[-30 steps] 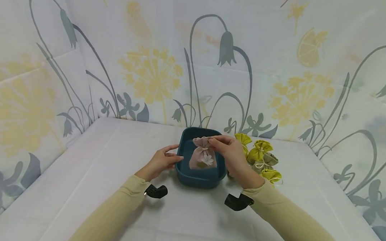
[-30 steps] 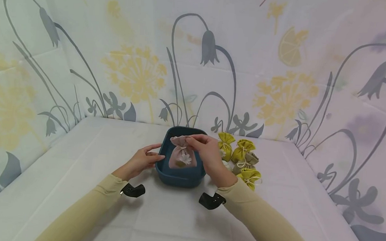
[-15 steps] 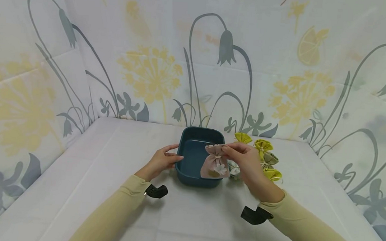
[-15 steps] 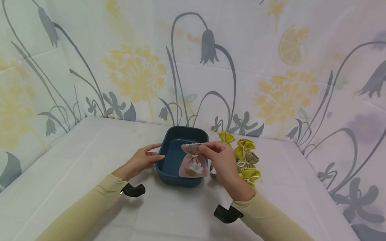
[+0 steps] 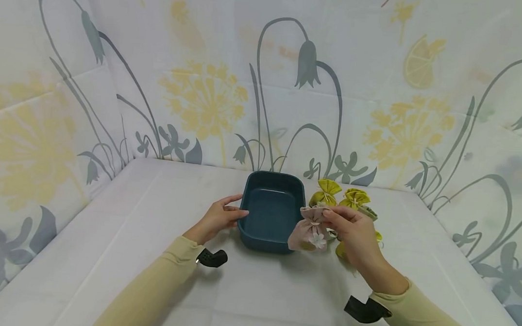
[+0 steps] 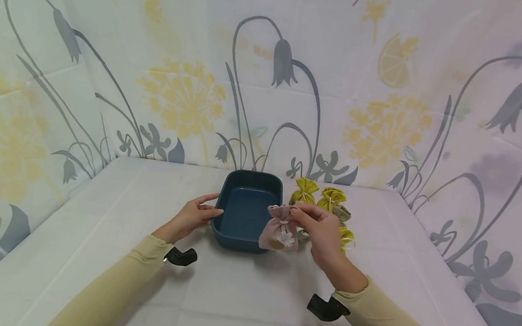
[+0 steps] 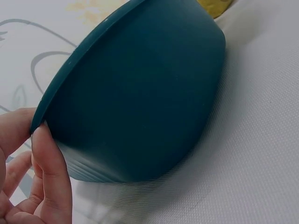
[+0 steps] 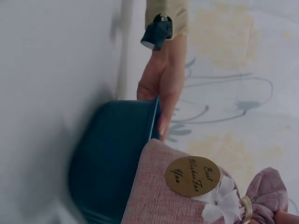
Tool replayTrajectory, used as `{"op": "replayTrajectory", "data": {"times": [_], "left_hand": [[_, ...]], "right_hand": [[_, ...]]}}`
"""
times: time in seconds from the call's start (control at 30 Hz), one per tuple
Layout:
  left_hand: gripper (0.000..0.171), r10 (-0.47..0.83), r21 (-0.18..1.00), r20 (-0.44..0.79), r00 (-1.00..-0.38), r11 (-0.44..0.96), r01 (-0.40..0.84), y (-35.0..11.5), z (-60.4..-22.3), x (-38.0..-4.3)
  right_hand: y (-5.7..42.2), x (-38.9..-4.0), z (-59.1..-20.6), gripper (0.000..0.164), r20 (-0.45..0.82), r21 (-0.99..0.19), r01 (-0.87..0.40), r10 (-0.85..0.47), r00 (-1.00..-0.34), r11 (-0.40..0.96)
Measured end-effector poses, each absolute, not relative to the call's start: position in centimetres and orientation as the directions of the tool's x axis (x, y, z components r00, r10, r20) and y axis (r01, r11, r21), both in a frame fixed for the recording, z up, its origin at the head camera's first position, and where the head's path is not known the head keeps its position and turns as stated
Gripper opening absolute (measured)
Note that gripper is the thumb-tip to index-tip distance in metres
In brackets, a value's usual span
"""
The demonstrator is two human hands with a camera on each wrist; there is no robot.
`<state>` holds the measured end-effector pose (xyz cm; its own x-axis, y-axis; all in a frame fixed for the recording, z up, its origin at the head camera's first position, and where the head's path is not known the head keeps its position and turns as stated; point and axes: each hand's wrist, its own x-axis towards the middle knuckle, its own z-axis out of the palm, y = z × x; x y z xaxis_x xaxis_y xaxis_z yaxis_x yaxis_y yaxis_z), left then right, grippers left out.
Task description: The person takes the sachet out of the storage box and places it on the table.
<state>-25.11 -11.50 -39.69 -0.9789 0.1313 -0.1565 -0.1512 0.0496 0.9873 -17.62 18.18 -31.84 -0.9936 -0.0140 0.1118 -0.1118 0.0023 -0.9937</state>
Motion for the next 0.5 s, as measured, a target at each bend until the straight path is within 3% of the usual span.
{"op": "replayTrajectory", "data": {"times": [0.5], "left_hand": [[0.06,0.117,0.986,-0.165,-0.979,0.031,-0.162,-11.5,-39.5,-24.9]], "right_hand": [[21.5,-16.4,-34.1,0.008,0.125,-0.992,-0.125,0.046,-0.991,0.0]]}}
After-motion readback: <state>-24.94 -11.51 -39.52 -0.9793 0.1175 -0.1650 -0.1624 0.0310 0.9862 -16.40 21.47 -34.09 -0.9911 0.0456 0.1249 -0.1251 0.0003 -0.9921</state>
